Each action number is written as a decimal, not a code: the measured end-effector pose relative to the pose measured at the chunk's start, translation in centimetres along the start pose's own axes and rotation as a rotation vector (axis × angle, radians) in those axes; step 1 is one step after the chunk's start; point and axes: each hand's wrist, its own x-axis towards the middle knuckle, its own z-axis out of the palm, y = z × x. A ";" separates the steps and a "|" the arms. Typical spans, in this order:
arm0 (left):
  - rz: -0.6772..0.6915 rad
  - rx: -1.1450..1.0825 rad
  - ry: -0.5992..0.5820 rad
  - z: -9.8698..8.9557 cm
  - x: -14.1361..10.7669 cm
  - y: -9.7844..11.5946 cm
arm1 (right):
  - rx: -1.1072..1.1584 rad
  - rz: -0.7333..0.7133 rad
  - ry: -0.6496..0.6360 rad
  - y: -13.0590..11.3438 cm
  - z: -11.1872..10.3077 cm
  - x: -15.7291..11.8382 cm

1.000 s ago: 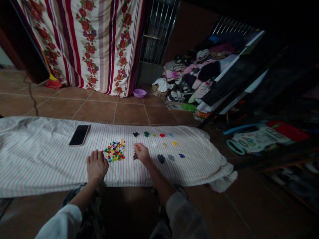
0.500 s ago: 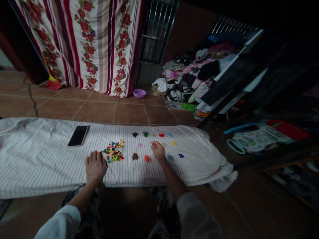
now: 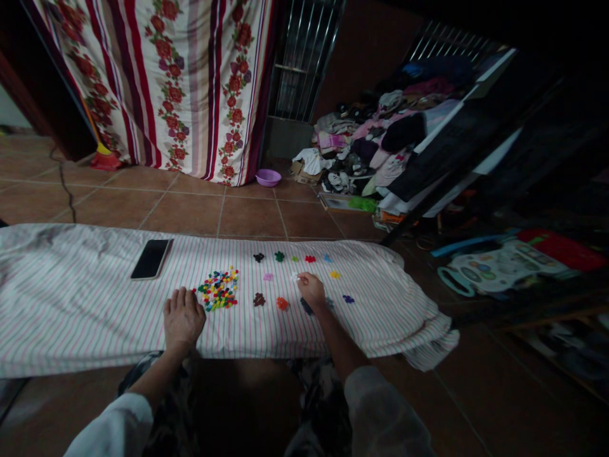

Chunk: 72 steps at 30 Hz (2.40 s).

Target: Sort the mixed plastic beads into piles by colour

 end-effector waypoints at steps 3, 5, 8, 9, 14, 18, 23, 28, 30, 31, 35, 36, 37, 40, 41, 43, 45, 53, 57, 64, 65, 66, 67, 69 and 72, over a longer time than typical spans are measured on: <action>0.006 0.010 0.006 0.2 0.0 -0.1 | -0.070 -0.004 -0.006 -0.3 0.3 0.0; 0.003 0.013 0.005 0.2 0.0 -0.1 | -0.113 -0.015 -0.008 -0.5 0.5 -0.1; -0.001 0.009 -0.005 0.1 0.0 0.0 | -0.153 -0.044 -0.003 -0.7 0.5 -0.2; -0.001 0.007 -0.011 0.1 0.1 0.0 | -0.162 -0.052 -0.005 -0.7 0.5 -0.2; -0.006 0.002 -0.027 0.0 0.1 0.0 | -0.207 -0.069 -0.013 -1.1 0.6 -0.6; -0.017 -0.006 -0.017 0.0 0.1 0.1 | -0.256 -0.057 -0.043 -1.4 0.4 -0.8; -0.017 -0.045 -0.025 0.0 0.1 0.0 | -0.324 -0.058 -0.080 -1.7 -0.2 -0.7; -0.025 -0.052 -0.025 0.1 0.1 -0.1 | -0.360 -0.067 -0.121 -1.8 -0.2 -0.7; -0.018 -0.045 -0.034 0.0 0.1 0.0 | -0.370 -0.065 -0.136 -1.8 -0.1 -0.8; -0.014 -0.043 -0.036 0.0 0.0 0.0 | -0.374 -0.063 -0.141 -1.8 -0.1 -0.8; -0.016 -0.057 -0.035 -0.1 0.1 0.0 | -0.379 -0.066 -0.145 -1.8 0.0 -0.7; -0.020 -0.061 -0.036 -0.1 0.1 0.0 | -0.376 -0.074 -0.146 -1.7 0.0 -0.6; -0.023 -0.063 -0.036 -0.1 0.1 0.0 | -0.369 -0.085 -0.149 -1.7 0.1 -0.6; -0.027 -0.059 -0.032 -0.1 0.1 0.0 | -0.344 -0.107 -0.143 -1.5 0.2 -0.4; -0.027 -0.055 -0.029 0.0 0.1 0.0 | -0.338 -0.108 -0.135 -1.5 0.3 -0.3; -0.026 -0.045 -0.024 0.0 0.1 0.0 | -0.327 -0.105 -0.120 -1.4 0.4 -0.3; -0.021 -0.034 -0.021 0.0 0.1 0.0 | -0.316 -0.113 -0.112 -1.2 0.6 -0.3; -0.016 -0.035 -0.018 0.1 0.1 -0.1 | -0.265 -0.167 -0.084 -0.6 0.8 -0.5; -0.020 -0.040 -0.027 0.1 0.1 0.0 | -0.284 -0.152 -0.100 -0.9 0.6 -0.6; -0.026 -0.068 -0.020 -0.1 0.1 0.0 | -0.362 -0.151 -0.134 -1.5 -0.1 -1.3; -0.027 -0.072 -0.021 -0.1 0.1 0.0 | -0.369 -0.154 -0.139 -1.5 -0.1 -1.4; -0.030 -0.076 -0.022 -0.1 0.1 0.0 | -0.372 -0.158 -0.142 -1.5 0.0 -1.5; -0.033 -0.080 -0.025 -0.1 0.2 0.0 | -0.373 -0.161 -0.142 -1.5 0.0 -1.6; -0.034 -0.081 -0.030 -0.1 0.1 0.0 | -0.372 -0.165 -0.147 -1.5 0.1 -1.6; -0.033 -0.070 -0.041 -0.1 0.1 0.1 | -0.376 -0.161 -0.168 -1.7 0.0 -1.5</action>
